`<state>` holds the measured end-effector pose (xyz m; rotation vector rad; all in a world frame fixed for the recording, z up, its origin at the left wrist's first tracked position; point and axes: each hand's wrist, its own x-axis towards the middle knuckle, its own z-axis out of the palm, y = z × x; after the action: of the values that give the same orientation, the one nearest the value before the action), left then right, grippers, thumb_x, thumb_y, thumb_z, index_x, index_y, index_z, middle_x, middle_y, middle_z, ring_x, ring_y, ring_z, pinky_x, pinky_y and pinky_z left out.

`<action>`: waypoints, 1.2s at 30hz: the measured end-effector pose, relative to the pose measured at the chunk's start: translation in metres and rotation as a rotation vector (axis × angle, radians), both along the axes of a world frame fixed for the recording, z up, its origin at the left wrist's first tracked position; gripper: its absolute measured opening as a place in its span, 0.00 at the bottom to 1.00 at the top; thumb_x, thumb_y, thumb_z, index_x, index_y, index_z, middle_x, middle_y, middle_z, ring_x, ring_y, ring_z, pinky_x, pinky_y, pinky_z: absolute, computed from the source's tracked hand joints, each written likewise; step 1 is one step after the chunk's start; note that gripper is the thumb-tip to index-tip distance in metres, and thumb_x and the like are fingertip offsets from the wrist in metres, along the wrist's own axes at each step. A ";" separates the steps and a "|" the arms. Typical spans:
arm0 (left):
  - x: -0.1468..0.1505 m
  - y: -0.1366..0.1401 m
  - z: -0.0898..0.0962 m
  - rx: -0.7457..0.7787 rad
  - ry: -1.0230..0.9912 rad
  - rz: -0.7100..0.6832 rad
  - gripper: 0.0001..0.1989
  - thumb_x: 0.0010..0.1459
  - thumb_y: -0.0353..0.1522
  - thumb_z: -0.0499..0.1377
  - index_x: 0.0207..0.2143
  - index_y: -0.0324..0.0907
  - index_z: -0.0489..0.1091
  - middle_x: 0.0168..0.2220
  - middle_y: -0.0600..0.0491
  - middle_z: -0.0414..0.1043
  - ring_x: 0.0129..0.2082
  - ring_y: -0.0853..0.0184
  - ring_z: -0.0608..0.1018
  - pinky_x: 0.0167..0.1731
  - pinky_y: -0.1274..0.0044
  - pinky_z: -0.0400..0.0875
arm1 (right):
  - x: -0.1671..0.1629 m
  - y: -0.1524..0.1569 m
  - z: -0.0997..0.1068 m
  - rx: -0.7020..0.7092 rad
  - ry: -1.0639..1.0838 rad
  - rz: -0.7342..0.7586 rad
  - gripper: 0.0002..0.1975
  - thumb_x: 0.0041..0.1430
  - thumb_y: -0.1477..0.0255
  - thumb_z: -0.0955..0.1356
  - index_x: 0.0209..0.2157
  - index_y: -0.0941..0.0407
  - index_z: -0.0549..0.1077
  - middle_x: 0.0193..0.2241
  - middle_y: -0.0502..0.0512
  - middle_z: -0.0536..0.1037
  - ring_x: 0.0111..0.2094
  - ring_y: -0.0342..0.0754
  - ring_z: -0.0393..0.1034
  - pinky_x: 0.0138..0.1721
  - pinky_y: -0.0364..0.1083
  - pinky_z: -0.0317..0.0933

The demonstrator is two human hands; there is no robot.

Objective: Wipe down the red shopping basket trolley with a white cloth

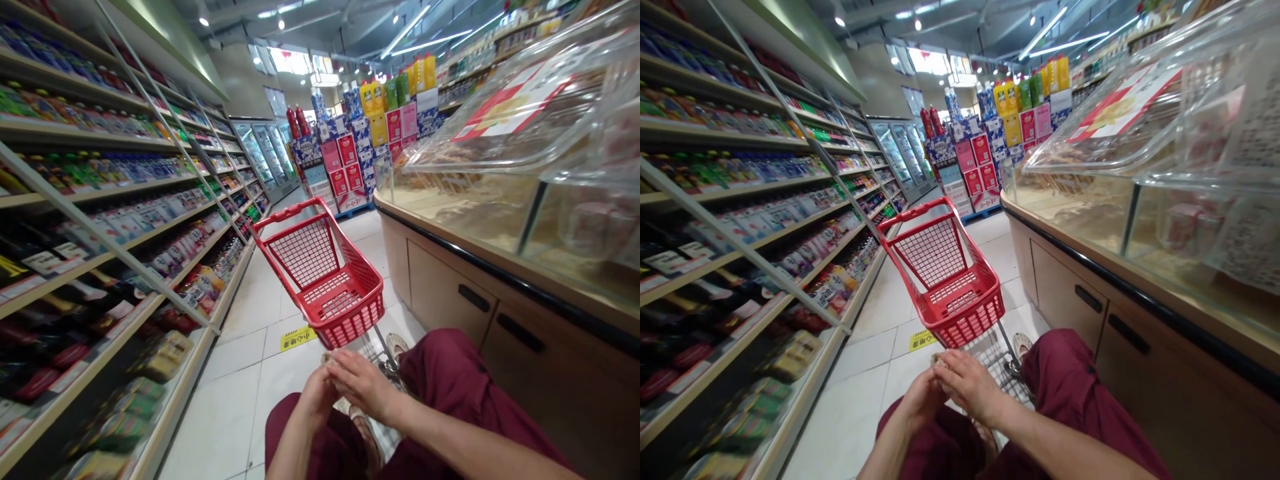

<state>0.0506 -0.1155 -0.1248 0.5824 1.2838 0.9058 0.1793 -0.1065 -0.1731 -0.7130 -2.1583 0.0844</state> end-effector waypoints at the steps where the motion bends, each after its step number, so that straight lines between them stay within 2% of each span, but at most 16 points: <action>1: -0.002 0.003 0.003 -0.033 0.014 -0.019 0.09 0.39 0.33 0.53 0.27 0.41 0.65 0.21 0.56 0.69 0.24 0.69 0.72 0.32 0.75 0.63 | 0.002 0.003 0.002 0.018 0.032 -0.002 0.18 0.55 0.75 0.62 0.49 0.54 0.64 0.50 0.59 0.66 0.52 0.49 0.58 0.49 0.50 0.59; 3: -0.007 0.010 0.010 -0.065 0.056 -0.033 0.08 0.41 0.35 0.51 0.25 0.41 0.64 0.22 0.55 0.70 0.26 0.67 0.73 0.34 0.72 0.63 | 0.005 0.013 0.011 0.068 0.072 0.022 0.16 0.57 0.77 0.59 0.47 0.53 0.67 0.49 0.57 0.68 0.51 0.46 0.59 0.49 0.48 0.58; 5: -0.015 0.019 0.015 -0.061 0.136 -0.011 0.09 0.44 0.36 0.50 0.28 0.42 0.64 0.26 0.53 0.73 0.32 0.64 0.74 0.36 0.70 0.61 | 0.005 0.027 0.025 0.138 0.107 0.029 0.16 0.58 0.78 0.58 0.46 0.54 0.67 0.49 0.56 0.68 0.53 0.46 0.56 0.52 0.49 0.56; 8: -0.030 0.031 0.019 -0.023 0.301 0.097 0.13 0.45 0.36 0.51 0.36 0.45 0.61 0.37 0.51 0.73 0.41 0.65 0.73 0.40 0.70 0.57 | -0.006 0.053 0.044 0.237 0.138 -0.031 0.15 0.59 0.78 0.58 0.46 0.57 0.67 0.48 0.55 0.69 0.56 0.49 0.51 0.54 0.52 0.53; 10: -0.039 0.035 0.020 0.002 0.388 0.162 0.16 0.44 0.34 0.52 0.39 0.45 0.58 0.41 0.50 0.72 0.43 0.66 0.72 0.40 0.72 0.57 | -0.017 0.065 0.046 0.279 0.096 -0.056 0.14 0.60 0.76 0.59 0.47 0.56 0.67 0.47 0.54 0.70 0.56 0.50 0.51 0.52 0.52 0.55; 12: -0.044 0.033 0.019 0.017 0.437 0.177 0.18 0.42 0.33 0.53 0.39 0.44 0.59 0.42 0.48 0.71 0.42 0.66 0.73 0.39 0.73 0.58 | -0.025 0.070 0.038 0.295 0.036 -0.077 0.15 0.60 0.75 0.59 0.48 0.55 0.66 0.44 0.53 0.72 0.55 0.50 0.53 0.48 0.51 0.58; 14: -0.042 0.028 0.016 0.034 0.463 0.162 0.18 0.40 0.34 0.54 0.38 0.43 0.60 0.40 0.47 0.72 0.40 0.66 0.74 0.37 0.74 0.59 | -0.024 0.068 0.020 0.294 -0.020 -0.093 0.15 0.59 0.75 0.60 0.47 0.56 0.66 0.43 0.53 0.72 0.54 0.52 0.54 0.46 0.51 0.60; 18: -0.030 0.019 0.009 0.074 0.491 0.116 0.18 0.36 0.34 0.56 0.34 0.41 0.64 0.35 0.47 0.74 0.35 0.64 0.75 0.33 0.74 0.60 | 0.001 0.057 -0.012 0.270 -0.153 -0.071 0.11 0.58 0.75 0.61 0.41 0.57 0.71 0.39 0.54 0.74 0.48 0.50 0.60 0.43 0.49 0.62; 20: -0.023 0.019 0.007 0.109 0.503 0.101 0.18 0.35 0.35 0.57 0.32 0.40 0.65 0.32 0.49 0.74 0.34 0.63 0.75 0.32 0.74 0.60 | 0.013 0.057 -0.013 0.256 -0.150 -0.102 0.10 0.58 0.76 0.61 0.39 0.57 0.71 0.38 0.55 0.74 0.47 0.48 0.61 0.43 0.49 0.62; 24: -0.012 0.021 0.004 0.217 0.526 0.099 0.15 0.35 0.37 0.58 0.29 0.41 0.67 0.30 0.51 0.73 0.33 0.64 0.75 0.33 0.73 0.62 | 0.016 0.062 0.006 0.287 -0.024 -0.163 0.13 0.59 0.75 0.60 0.46 0.55 0.68 0.46 0.55 0.70 0.54 0.50 0.54 0.49 0.52 0.57; 26: -0.010 0.022 0.002 0.265 0.543 0.099 0.13 0.36 0.36 0.57 0.27 0.40 0.67 0.28 0.52 0.73 0.31 0.65 0.75 0.33 0.73 0.64 | 0.016 0.063 0.005 0.305 0.002 -0.152 0.12 0.60 0.75 0.59 0.42 0.55 0.70 0.43 0.54 0.73 0.52 0.49 0.56 0.48 0.50 0.58; 29: -0.008 0.022 -0.003 0.329 0.576 0.084 0.09 0.35 0.32 0.57 0.25 0.40 0.66 0.23 0.53 0.71 0.28 0.65 0.74 0.33 0.72 0.66 | 0.022 0.057 -0.009 0.285 -0.026 -0.131 0.11 0.60 0.74 0.59 0.34 0.55 0.73 0.34 0.51 0.76 0.47 0.45 0.62 0.43 0.45 0.63; 31: -0.006 0.023 -0.007 0.383 0.602 0.077 0.09 0.35 0.29 0.56 0.25 0.40 0.65 0.24 0.52 0.71 0.30 0.66 0.74 0.36 0.72 0.67 | 0.028 0.054 -0.013 0.255 -0.022 -0.156 0.12 0.60 0.75 0.59 0.35 0.55 0.73 0.35 0.51 0.76 0.48 0.46 0.61 0.43 0.46 0.62; 34: 0.002 0.026 -0.010 0.470 0.645 0.059 0.10 0.38 0.27 0.53 0.28 0.40 0.65 0.29 0.51 0.73 0.33 0.67 0.74 0.39 0.74 0.67 | 0.034 0.057 -0.007 0.228 0.014 -0.211 0.13 0.60 0.76 0.58 0.42 0.55 0.71 0.43 0.54 0.73 0.53 0.49 0.55 0.48 0.51 0.58; 36: 0.008 0.027 -0.011 0.515 0.681 0.030 0.10 0.39 0.26 0.52 0.29 0.40 0.65 0.30 0.51 0.73 0.33 0.68 0.75 0.39 0.74 0.67 | 0.037 0.061 -0.006 0.211 -0.010 -0.218 0.13 0.60 0.75 0.58 0.42 0.55 0.71 0.43 0.55 0.73 0.52 0.49 0.57 0.47 0.51 0.59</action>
<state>0.0588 -0.0889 -0.1353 1.3634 1.6643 1.1198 0.2162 -0.0452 -0.1792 -0.8199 -2.0469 -0.2579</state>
